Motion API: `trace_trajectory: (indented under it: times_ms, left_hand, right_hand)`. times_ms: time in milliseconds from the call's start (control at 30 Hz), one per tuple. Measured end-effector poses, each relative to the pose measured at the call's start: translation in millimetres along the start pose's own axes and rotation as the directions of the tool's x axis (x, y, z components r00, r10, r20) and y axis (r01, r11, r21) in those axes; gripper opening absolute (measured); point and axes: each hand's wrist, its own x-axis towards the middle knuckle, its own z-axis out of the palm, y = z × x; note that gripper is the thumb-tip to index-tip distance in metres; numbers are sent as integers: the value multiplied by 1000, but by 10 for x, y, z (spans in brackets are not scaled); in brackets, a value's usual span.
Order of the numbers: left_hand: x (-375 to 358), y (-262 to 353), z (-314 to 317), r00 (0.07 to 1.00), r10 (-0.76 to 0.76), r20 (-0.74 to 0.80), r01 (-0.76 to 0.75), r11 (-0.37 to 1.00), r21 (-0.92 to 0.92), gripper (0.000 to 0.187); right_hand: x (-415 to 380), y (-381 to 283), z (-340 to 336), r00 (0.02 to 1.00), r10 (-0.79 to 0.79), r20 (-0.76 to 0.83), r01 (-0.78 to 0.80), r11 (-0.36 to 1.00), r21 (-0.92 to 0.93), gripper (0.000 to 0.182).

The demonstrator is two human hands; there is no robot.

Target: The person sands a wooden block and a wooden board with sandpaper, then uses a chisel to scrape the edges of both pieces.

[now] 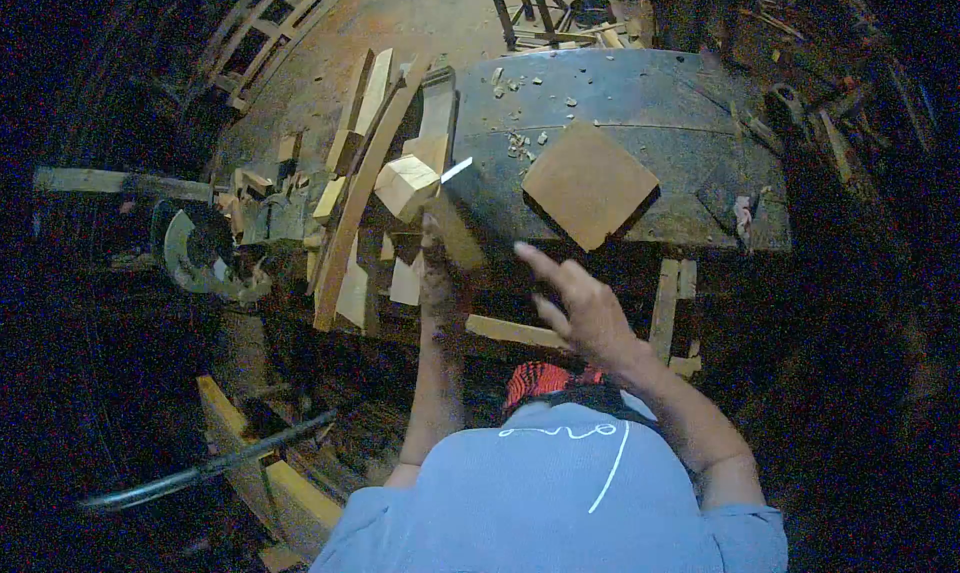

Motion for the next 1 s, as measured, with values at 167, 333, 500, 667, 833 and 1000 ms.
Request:
trace_trajectory:
  times_ms: [167,333,500,667,833,1000]
  left_hand:
    - [-9,61,-2,997,-77,-24,73,988,-138,62]
    - [199,102,-239,991,-18,-135,-7,983,-185,57]
    - [472,-124,-642,962,28,-272,-77,982,-171,55]
    - [363,-40,-242,916,92,-390,-106,994,-15,59]
    - [296,-128,-280,976,-25,-216,4,995,-100,71]
    - [324,-357,-358,764,643,-59,-332,469,818,76]
  right_hand:
    - [115,-15,-139,992,30,-123,-22,998,66,52]
    - [-222,-49,-111,998,42,54,-46,996,76,53]
    - [-463,-132,-64,972,67,224,-87,993,82,59]
    - [-490,-118,-9,966,49,253,-36,998,-56,70]
    - [-304,-140,-16,984,18,176,-7,998,-59,70]
    - [-270,-133,-4,992,-16,126,22,999,-47,69]
